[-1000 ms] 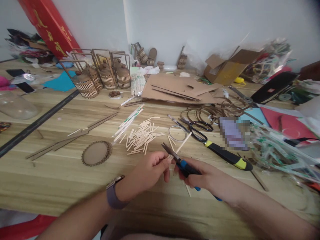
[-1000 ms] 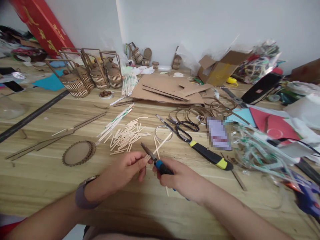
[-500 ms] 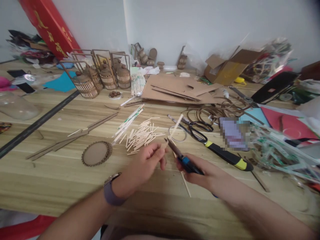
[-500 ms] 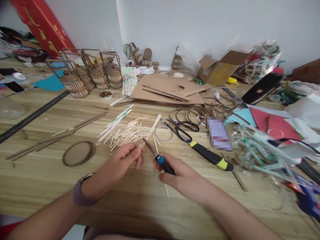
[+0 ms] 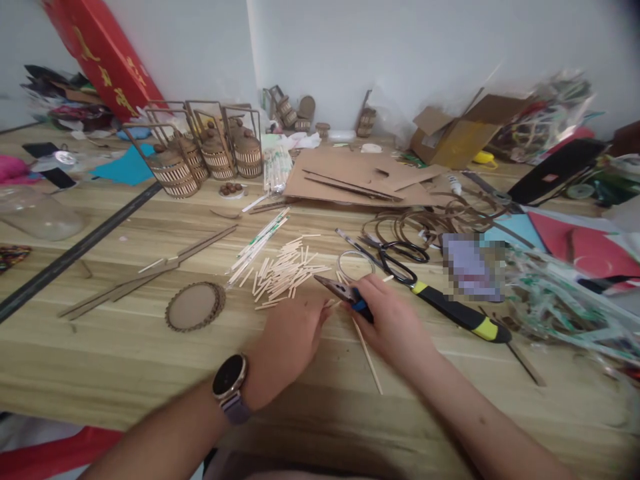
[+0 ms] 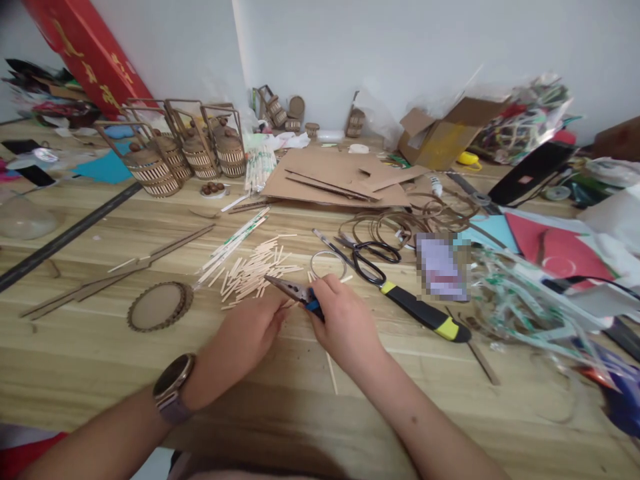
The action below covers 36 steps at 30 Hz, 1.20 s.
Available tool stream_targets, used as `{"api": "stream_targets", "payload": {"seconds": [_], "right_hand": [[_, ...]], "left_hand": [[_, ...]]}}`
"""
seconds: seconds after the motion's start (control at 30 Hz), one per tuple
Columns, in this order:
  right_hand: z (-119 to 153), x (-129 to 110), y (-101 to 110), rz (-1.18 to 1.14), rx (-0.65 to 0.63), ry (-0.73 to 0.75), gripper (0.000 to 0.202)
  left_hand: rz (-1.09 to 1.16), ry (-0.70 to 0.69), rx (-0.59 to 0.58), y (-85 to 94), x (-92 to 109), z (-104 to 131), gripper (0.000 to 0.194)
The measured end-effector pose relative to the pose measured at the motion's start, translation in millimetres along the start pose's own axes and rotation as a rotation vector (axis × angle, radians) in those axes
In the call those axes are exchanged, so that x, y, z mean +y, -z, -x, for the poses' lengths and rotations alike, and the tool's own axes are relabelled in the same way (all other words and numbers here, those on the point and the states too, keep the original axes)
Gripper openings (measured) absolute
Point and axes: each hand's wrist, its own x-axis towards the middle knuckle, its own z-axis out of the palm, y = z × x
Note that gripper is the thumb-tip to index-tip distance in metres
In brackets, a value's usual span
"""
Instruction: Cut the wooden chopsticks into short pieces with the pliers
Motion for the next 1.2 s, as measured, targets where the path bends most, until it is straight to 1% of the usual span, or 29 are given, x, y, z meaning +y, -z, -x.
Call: {"api": "stream_targets", "payload": {"seconds": [0.17, 0.4, 0.5, 0.6, 0.67, 0.73, 0.77, 0.8, 0.83, 0.9, 1.0, 1.07, 1.13, 1.2], "right_hand": [[2.1, -6.7, -5.3, 0.099, -0.021, -0.069, 0.005], [2.0, -11.6, -8.4, 0.202, -0.037, -0.109, 0.005], [2.5, -15.4, -10.0, 0.244, -0.043, -0.108, 0.005], [1.4, -16.5, -10.2, 0.264, -0.031, -0.099, 0.007], [-0.7, -12.3, -6.6, 0.179, -0.023, -0.083, 0.006], [-2.9, -4.0, 1.0, -0.046, -0.048, -0.048, 0.006], [-3.7, 0.7, 5.9, -0.198, -0.080, -0.028, 0.010], [-4.1, 5.1, 11.0, -0.346, -0.137, -0.005, 0.014], [-4.1, 8.6, 15.8, -0.467, -0.182, 0.008, 0.018], [-2.9, 11.8, 22.7, -0.595, -0.214, 0.016, 0.018], [0.4, 8.0, 23.9, -0.602, -0.190, 0.016, 0.012], [2.2, 3.8, 19.4, -0.555, -0.190, 0.012, 0.011], [3.0, 1.4, 13.1, -0.489, -0.175, 0.006, 0.012], [2.9, 1.0, 7.7, -0.452, -0.143, 0.017, 0.019]], "left_hand": [[-0.125, 0.004, -0.008, -0.1, 0.7, 0.4, 0.030], [-0.355, 0.004, -0.070, -0.8, 3.8, 3.3, 0.033], [-0.389, -0.013, -0.077, -3.3, 6.7, 4.5, 0.036], [-0.362, 0.001, -0.073, -3.9, 6.9, 4.7, 0.038], [-0.265, 0.018, -0.070, 0.0, 3.2, 3.0, 0.038], [-0.061, -0.020, -0.076, 7.1, -2.8, 0.0, 0.034], [0.064, -0.044, -0.116, 11.1, -6.0, -1.6, 0.035], [0.200, -0.087, -0.188, 14.5, -8.8, -3.3, 0.039], [0.323, -0.110, -0.233, 17.0, -11.0, -4.8, 0.039], [0.511, -0.058, -0.222, 18.0, -13.3, -7.2, 0.039], [0.696, 0.088, -0.180, 11.5, -13.8, -9.3, 0.037], [0.780, 0.140, -0.205, 5.8, -14.4, -9.6, 0.037], [0.803, 0.140, -0.229, 1.8, -15.9, -9.3, 0.041], [0.764, 0.110, -0.237, 0.0, -17.3, -8.6, 0.045]]}}
